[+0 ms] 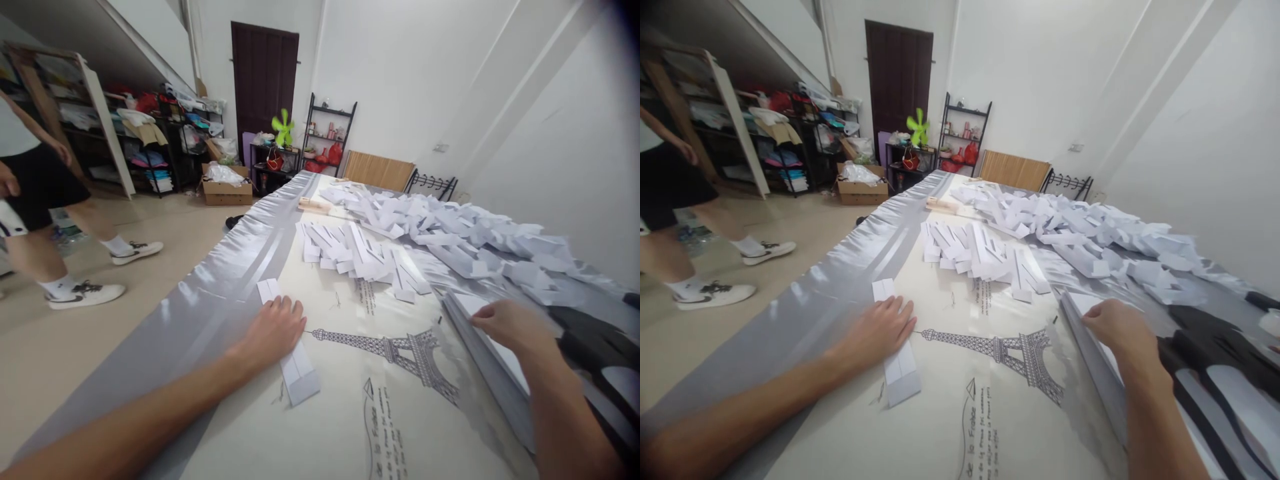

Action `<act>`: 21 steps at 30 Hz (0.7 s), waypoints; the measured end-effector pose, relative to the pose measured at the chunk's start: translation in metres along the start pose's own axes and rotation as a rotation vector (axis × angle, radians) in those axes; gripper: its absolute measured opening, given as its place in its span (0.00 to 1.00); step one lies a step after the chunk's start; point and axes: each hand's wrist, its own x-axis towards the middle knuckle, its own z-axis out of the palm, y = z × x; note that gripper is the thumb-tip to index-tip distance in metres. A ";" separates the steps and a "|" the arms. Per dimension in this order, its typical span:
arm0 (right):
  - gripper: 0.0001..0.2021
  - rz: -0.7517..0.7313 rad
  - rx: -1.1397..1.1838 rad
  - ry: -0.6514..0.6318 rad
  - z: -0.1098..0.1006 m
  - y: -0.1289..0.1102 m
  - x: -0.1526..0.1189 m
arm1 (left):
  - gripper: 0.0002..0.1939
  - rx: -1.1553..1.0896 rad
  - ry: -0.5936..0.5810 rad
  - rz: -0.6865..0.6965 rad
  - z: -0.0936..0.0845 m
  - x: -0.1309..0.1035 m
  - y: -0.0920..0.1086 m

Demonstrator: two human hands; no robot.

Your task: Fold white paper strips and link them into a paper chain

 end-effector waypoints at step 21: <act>0.15 0.024 0.095 0.202 -0.024 -0.036 -0.033 | 0.10 -0.022 0.065 0.020 0.002 -0.001 -0.004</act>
